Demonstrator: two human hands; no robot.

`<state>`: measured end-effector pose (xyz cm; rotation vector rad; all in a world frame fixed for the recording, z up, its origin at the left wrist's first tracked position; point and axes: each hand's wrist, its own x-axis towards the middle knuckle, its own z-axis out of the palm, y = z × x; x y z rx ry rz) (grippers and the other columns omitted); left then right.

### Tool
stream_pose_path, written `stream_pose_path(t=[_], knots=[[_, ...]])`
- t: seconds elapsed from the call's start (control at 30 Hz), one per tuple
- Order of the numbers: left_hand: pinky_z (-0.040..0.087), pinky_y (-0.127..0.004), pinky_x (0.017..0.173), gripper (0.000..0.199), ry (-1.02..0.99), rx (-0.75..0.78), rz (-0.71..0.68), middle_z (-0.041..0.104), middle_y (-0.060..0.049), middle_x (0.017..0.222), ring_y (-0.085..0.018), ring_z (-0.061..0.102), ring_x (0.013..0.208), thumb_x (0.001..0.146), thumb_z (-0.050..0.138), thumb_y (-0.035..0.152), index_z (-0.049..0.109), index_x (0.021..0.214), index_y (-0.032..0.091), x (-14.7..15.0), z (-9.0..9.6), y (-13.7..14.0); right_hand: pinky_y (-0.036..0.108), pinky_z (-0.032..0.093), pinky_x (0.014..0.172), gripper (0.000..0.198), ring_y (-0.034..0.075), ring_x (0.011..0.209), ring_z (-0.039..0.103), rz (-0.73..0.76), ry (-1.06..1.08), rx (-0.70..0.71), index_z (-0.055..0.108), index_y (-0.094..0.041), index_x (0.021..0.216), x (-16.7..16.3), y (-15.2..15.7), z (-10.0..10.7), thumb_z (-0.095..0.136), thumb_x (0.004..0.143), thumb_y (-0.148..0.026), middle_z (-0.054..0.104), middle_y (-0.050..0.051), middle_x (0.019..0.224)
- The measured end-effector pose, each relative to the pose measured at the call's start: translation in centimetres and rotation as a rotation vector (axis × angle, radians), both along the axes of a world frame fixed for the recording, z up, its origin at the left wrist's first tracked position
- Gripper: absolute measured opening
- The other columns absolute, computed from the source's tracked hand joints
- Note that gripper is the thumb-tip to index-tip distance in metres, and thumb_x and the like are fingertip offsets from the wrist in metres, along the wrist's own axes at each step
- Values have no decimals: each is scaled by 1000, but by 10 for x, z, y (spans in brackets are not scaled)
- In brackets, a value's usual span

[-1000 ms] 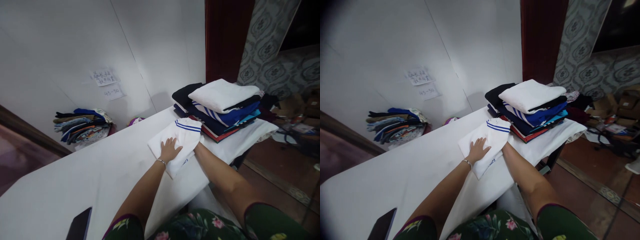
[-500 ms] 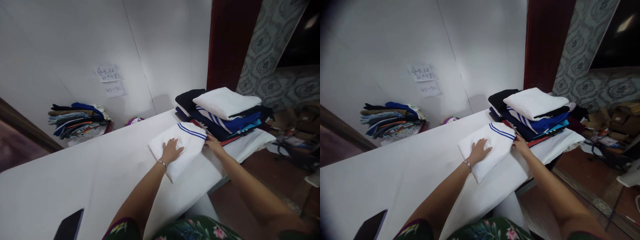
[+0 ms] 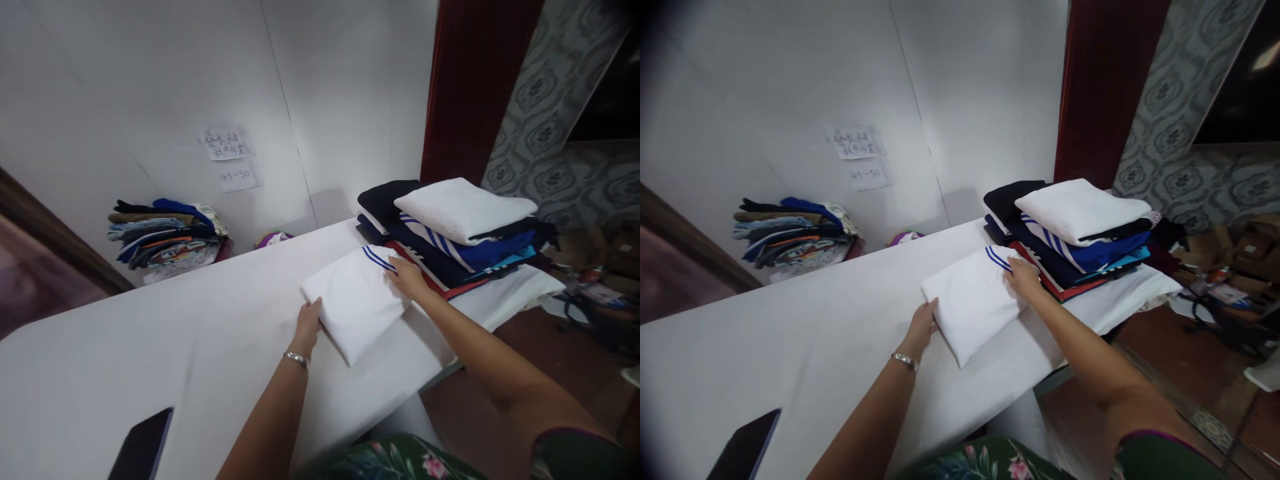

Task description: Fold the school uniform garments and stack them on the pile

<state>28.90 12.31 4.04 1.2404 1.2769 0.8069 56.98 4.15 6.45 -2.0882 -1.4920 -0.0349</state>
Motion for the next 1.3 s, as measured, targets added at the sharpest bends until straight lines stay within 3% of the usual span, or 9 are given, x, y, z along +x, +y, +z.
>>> stream_pose_path(t=[0.13, 0.27, 0.4, 0.57, 0.7, 0.83, 1.0, 1.17, 1.3], knots=[[56, -32, 66, 24, -133, -120, 34, 71, -14, 101, -24, 69, 86, 78, 69, 28, 60, 97, 17, 16, 5, 3, 42, 44, 90, 35, 31, 115, 55, -121, 54, -109, 59, -15, 120, -1, 14, 3, 51, 88, -28, 61, 19, 122], [55, -28, 69, 24, -270, -98, 100, 71, -13, 99, -18, 68, 79, 75, 67, 10, 59, 97, 14, 12, 14, 5, 34, 45, 84, 29, 27, 105, 60, -147, 98, -130, 64, -16, 112, -3, 18, 7, 53, 86, -22, 66, 14, 111], [55, -29, 67, 34, -353, -59, 146, 71, -10, 89, -17, 67, 70, 70, 70, 10, 59, 103, 12, -42, 21, 7, 25, 46, 81, 36, 19, 92, 64, -33, 157, -124, 62, -17, 121, -25, 17, 1, 54, 86, -23, 71, 7, 101], [54, -31, 59, 34, -168, -89, 322, 69, -5, 74, -17, 64, 58, 68, 70, 14, 61, 100, 11, -122, 13, -1, 26, 49, 72, 36, 17, 79, 65, 175, 215, -144, 64, -22, 117, -88, 10, -14, 53, 88, -40, 72, 1, 91], [55, -32, 69, 47, -90, -62, 367, 71, -11, 97, -21, 68, 76, 68, 74, 21, 59, 112, 12, -138, 5, -10, 31, 47, 74, 34, 23, 83, 65, 276, 132, -116, 64, -23, 114, -117, 7, -7, 51, 88, -40, 72, 5, 95], [54, -33, 83, 65, 100, 54, 318, 65, -16, 118, -25, 66, 99, 70, 77, 35, 52, 126, 13, -134, -1, -11, 29, 45, 79, 31, 21, 94, 64, 145, 123, -21, 63, -24, 114, -103, 9, 4, 45, 91, -36, 72, 5, 105], [48, -38, 95, 75, 240, 163, 215, 61, -16, 126, -28, 61, 111, 72, 72, 51, 46, 133, 16, -134, -10, -6, 27, 41, 67, 26, 22, 85, 65, -23, 0, -227, 65, -23, 100, -86, 8, -9, 43, 92, -34, 73, 6, 91], [44, -39, 100, 75, 247, 129, 228, 57, -18, 131, -28, 57, 117, 76, 65, 57, 43, 135, 16, -135, -14, -4, 30, 42, 70, 32, 24, 89, 65, -56, -56, -259, 62, -21, 111, -94, 4, -24, 38, 94, -36, 72, 10, 97], [42, -40, 101, 76, 282, 151, 208, 54, -17, 135, -29, 55, 119, 75, 67, 51, 40, 137, 16, -133, -11, -7, 34, 43, 86, 44, 27, 112, 58, -44, -70, -173, 52, -19, 130, -86, 8, -18, 41, 93, -40, 64, 13, 122]])
